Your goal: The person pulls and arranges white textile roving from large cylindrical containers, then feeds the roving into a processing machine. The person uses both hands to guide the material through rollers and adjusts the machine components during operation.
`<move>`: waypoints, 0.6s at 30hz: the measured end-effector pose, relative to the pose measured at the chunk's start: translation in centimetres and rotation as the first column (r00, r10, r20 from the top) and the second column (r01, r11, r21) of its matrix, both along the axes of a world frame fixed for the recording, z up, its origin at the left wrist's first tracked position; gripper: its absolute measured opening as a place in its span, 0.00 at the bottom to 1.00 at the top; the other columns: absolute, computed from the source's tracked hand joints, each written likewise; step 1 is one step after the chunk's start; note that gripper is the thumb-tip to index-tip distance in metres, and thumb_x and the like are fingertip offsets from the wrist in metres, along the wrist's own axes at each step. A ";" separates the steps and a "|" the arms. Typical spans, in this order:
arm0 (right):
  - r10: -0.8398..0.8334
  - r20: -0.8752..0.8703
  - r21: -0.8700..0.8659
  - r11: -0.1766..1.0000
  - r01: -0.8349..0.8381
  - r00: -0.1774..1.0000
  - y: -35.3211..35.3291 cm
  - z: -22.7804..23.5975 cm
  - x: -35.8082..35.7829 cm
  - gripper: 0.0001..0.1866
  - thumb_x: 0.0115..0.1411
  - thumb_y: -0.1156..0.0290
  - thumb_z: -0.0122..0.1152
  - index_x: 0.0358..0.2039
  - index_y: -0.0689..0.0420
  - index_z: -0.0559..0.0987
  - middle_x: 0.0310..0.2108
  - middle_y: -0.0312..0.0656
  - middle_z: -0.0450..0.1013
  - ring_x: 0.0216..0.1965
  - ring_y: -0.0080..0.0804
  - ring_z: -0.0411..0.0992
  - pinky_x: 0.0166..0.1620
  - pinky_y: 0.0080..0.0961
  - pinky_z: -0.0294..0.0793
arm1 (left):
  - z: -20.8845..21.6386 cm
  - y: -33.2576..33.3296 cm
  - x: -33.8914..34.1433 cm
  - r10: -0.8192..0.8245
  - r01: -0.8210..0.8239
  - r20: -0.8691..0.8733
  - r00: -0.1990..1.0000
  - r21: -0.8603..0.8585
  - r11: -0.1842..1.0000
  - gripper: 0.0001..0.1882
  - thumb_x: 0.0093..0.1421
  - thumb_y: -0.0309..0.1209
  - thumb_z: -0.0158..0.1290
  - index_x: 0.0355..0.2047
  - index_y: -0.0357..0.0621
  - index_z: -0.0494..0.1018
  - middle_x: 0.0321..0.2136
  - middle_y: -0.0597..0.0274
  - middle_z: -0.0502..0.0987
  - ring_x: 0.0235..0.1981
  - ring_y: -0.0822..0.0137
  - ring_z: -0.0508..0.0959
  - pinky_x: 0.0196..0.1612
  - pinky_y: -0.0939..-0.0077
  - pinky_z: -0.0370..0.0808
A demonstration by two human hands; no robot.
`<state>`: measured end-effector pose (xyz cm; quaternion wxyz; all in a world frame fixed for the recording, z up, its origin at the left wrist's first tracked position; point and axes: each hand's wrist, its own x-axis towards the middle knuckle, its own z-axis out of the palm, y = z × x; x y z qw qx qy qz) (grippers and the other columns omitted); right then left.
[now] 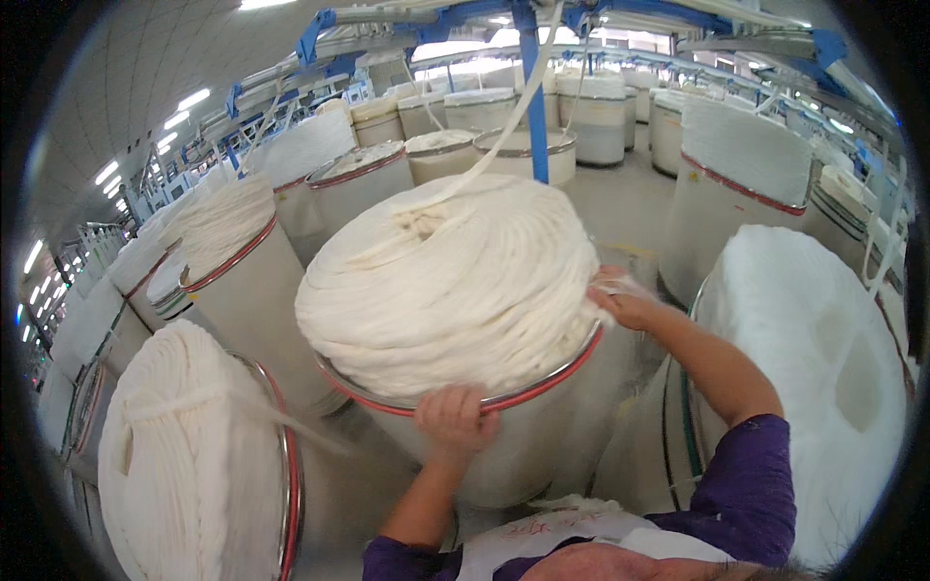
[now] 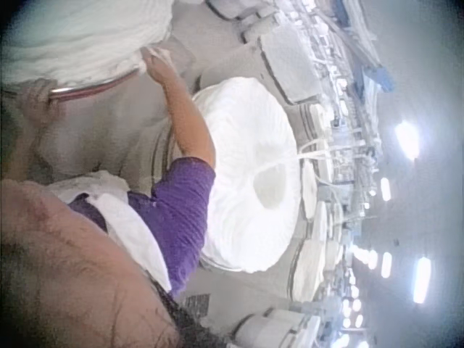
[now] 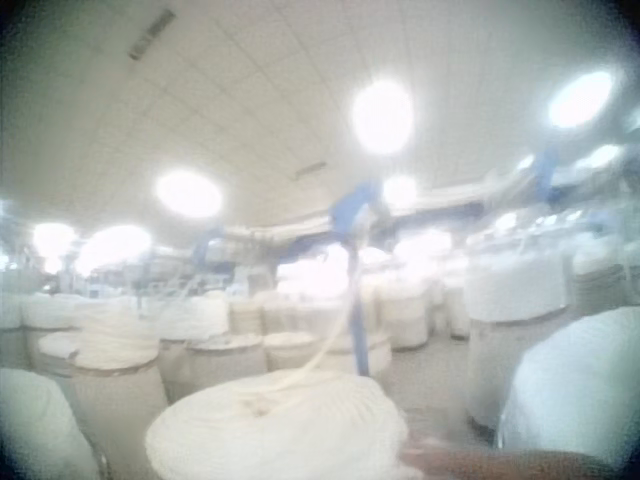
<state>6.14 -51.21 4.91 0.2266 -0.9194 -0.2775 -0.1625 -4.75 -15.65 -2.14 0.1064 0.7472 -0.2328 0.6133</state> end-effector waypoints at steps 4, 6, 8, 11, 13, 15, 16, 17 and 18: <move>0.010 0.130 -0.098 0.995 0.003 0.991 -0.9 -0.2 -0.9 0.18 0.66 0.60 0.42 0.34 0.61 0.75 0.39 0.54 0.73 0.49 0.49 0.68 0.61 0.46 0.56 | -1.1 -0.5 0.5 -0.076 0.077 -0.032 0.997 0.032 0.997 0.22 0.65 0.53 0.42 0.45 0.54 0.75 0.40 0.66 0.74 0.44 0.63 0.72 0.49 0.61 0.64; -0.034 0.174 -0.128 0.990 0.057 0.984 -1.0 -0.1 -0.7 0.16 0.65 0.62 0.40 0.32 0.60 0.73 0.36 0.53 0.72 0.47 0.50 0.67 0.59 0.45 0.55 | -1.0 -0.9 1.4 -0.100 0.102 -0.053 0.994 0.035 0.994 0.22 0.65 0.53 0.43 0.46 0.54 0.76 0.41 0.67 0.74 0.46 0.66 0.71 0.51 0.64 0.64; -0.064 0.124 -0.068 0.995 0.073 0.990 -1.0 0.1 0.2 0.18 0.66 0.60 0.38 0.33 0.61 0.73 0.37 0.54 0.71 0.46 0.51 0.67 0.58 0.44 0.55 | -0.4 -1.4 2.9 -0.107 0.109 -0.061 0.992 0.024 0.994 0.22 0.65 0.53 0.43 0.46 0.54 0.76 0.42 0.67 0.74 0.47 0.66 0.71 0.52 0.64 0.63; -0.186 0.083 0.025 0.983 0.184 0.979 -0.6 0.4 1.8 0.20 0.67 0.59 0.36 0.36 0.62 0.73 0.41 0.55 0.71 0.48 0.51 0.65 0.58 0.43 0.54 | 0.8 -1.9 5.8 -0.132 0.131 -0.035 0.991 -0.037 0.991 0.23 0.64 0.53 0.44 0.47 0.52 0.75 0.44 0.65 0.73 0.47 0.66 0.70 0.54 0.64 0.62; -0.275 0.028 0.050 0.961 0.273 0.961 0.4 0.4 2.6 0.21 0.68 0.59 0.35 0.38 0.62 0.74 0.43 0.56 0.70 0.49 0.50 0.65 0.59 0.43 0.54 | 1.5 -1.4 7.7 -0.138 0.136 -0.033 0.990 -0.040 0.990 0.23 0.63 0.53 0.46 0.47 0.51 0.74 0.45 0.64 0.72 0.48 0.63 0.70 0.56 0.61 0.61; -0.250 0.088 0.073 0.967 0.244 0.964 1.4 0.4 2.2 0.22 0.68 0.58 0.37 0.39 0.63 0.75 0.42 0.55 0.72 0.49 0.48 0.66 0.58 0.42 0.54 | 2.0 -0.3 9.1 -0.155 0.153 -0.033 0.987 -0.054 0.987 0.23 0.61 0.53 0.48 0.46 0.50 0.73 0.45 0.62 0.71 0.48 0.60 0.70 0.56 0.58 0.61; -0.262 0.100 0.066 0.964 0.256 0.960 2.1 0.2 1.6 0.22 0.68 0.58 0.37 0.39 0.62 0.75 0.42 0.55 0.72 0.49 0.48 0.66 0.58 0.42 0.54 | 2.2 0.7 9.8 -0.174 0.171 -0.036 0.984 -0.060 0.983 0.23 0.61 0.52 0.49 0.45 0.49 0.73 0.45 0.61 0.71 0.48 0.58 0.70 0.56 0.55 0.61; -0.301 0.101 0.057 0.953 0.297 0.948 2.6 0.2 0.9 0.22 0.68 0.58 0.38 0.39 0.62 0.75 0.42 0.54 0.73 0.48 0.48 0.66 0.58 0.42 0.54 | 2.5 1.5 10.5 -0.213 0.210 -0.038 0.976 -0.064 0.976 0.23 0.60 0.52 0.50 0.45 0.49 0.72 0.45 0.60 0.71 0.48 0.56 0.70 0.56 0.53 0.62; -0.294 0.156 -0.005 0.954 0.299 0.943 3.3 0.1 0.1 0.19 0.67 0.59 0.41 0.38 0.61 0.77 0.41 0.52 0.74 0.45 0.46 0.69 0.57 0.44 0.55 | 2.6 2.5 11.2 -0.234 0.232 -0.026 0.972 -0.069 0.970 0.23 0.60 0.52 0.50 0.44 0.48 0.72 0.45 0.59 0.70 0.48 0.54 0.70 0.55 0.51 0.62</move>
